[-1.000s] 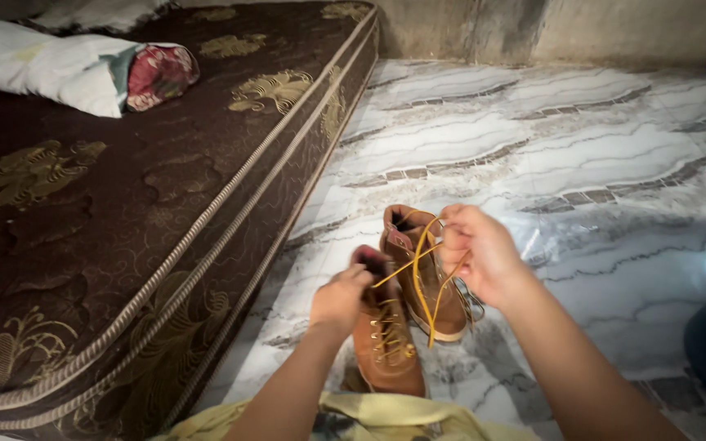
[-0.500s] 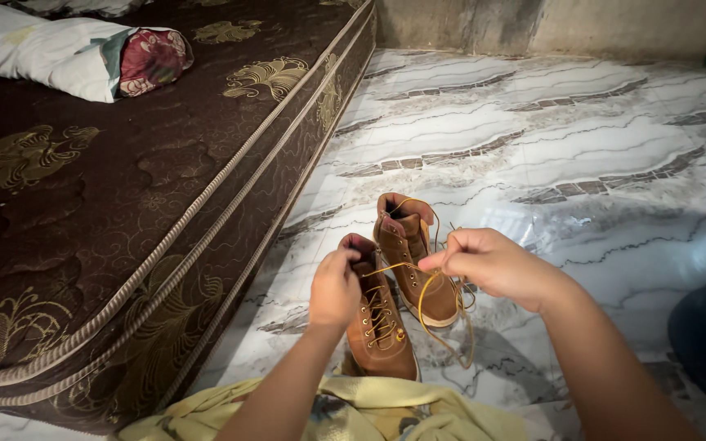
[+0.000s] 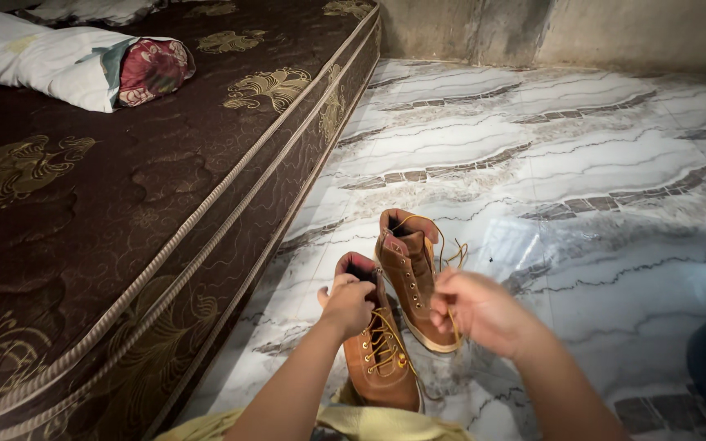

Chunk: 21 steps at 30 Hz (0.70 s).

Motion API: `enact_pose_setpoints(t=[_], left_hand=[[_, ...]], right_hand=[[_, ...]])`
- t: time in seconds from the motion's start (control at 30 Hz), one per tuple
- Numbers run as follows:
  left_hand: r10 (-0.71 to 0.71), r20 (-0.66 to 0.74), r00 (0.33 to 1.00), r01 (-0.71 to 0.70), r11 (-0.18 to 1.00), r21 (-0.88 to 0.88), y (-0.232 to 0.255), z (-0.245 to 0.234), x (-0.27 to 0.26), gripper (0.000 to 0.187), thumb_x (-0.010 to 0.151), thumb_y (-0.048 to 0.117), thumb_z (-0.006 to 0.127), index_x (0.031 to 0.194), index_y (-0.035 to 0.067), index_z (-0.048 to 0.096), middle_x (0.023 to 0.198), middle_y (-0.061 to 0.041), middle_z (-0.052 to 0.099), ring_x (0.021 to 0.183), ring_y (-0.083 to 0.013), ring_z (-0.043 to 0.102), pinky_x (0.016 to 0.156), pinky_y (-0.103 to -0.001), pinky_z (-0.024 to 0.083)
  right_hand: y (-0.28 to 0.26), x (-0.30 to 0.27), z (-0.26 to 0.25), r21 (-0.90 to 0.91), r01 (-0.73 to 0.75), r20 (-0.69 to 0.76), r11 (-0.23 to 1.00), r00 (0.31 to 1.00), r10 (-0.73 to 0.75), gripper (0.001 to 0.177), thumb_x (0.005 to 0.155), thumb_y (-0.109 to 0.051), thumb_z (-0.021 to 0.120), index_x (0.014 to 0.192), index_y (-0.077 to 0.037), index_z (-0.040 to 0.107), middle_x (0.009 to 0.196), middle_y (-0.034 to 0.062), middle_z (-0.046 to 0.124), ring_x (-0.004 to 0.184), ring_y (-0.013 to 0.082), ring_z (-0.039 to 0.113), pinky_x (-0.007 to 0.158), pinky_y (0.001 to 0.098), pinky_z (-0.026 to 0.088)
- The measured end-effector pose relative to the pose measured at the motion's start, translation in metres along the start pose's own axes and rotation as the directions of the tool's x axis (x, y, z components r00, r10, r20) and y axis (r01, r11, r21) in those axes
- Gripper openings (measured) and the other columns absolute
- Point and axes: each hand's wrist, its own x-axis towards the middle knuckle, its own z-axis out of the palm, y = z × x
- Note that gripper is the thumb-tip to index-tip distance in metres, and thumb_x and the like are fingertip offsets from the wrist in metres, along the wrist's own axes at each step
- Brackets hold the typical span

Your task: The person removes the laces from a pair of brown boots and then re-laces them. The person threads the laces through the eyelets and ties them.

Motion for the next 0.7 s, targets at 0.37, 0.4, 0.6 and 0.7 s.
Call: enact_pose_setpoints(t=[0.37,0.4,0.6,0.7], left_hand=[[-0.116,-0.017,0.993,0.109,0.967,-0.23,0.016,-0.013,-0.013,0.03,0.084,0.034,0.075,0.108,0.017,0.077,0.125,-0.002,0.062,0.128,-0.0174,0.05,0.108,-0.042,0.035],[-0.083,-0.045,0.996,0.07,0.971,-0.229,0.015,-0.012,-0.012,0.028,0.085,0.032,0.074,0.108,0.016,0.077,0.123,-0.003,0.063,0.127,-0.0186,0.051,0.107,-0.041,0.037],[0.039,-0.13,0.991,-0.07,0.966,-0.249,0.001,-0.004,-0.006,0.022,0.088,0.021,0.069,0.106,0.01,0.076,0.11,-0.007,0.069,0.12,-0.0226,0.055,0.103,-0.036,0.045],[0.047,-0.115,0.992,-0.075,0.965,-0.25,-0.002,-0.001,-0.003,0.021,0.088,0.019,0.07,0.105,0.009,0.077,0.107,-0.008,0.069,0.119,-0.0236,0.055,0.102,-0.036,0.045]], right_hand=[[0.085,0.093,-0.004,-0.404,-0.071,-0.338,0.912,0.938,-0.076,0.027,0.092,0.001,0.057,0.113,-0.002,0.074,0.097,0.0083,0.079,0.081,0.0126,0.072,0.071,0.0284,0.056],[0.086,0.094,-0.002,-0.439,-0.038,-0.329,0.898,0.936,-0.122,0.027,0.089,0.003,0.059,0.113,-0.002,0.072,0.097,0.0091,0.079,0.081,0.0133,0.072,0.071,0.0287,0.057],[0.076,0.089,0.016,-0.68,-0.035,-0.358,0.732,0.888,-0.29,0.031,0.079,-0.002,0.074,0.105,-0.004,0.057,0.092,0.0123,0.08,0.08,0.0178,0.074,0.073,0.032,0.056],[0.065,0.087,0.024,-0.755,-0.027,-0.331,0.655,0.878,-0.345,0.031,0.077,-0.006,0.074,0.1,-0.006,0.053,0.091,0.0109,0.081,0.081,0.0187,0.075,0.073,0.0335,0.055]])
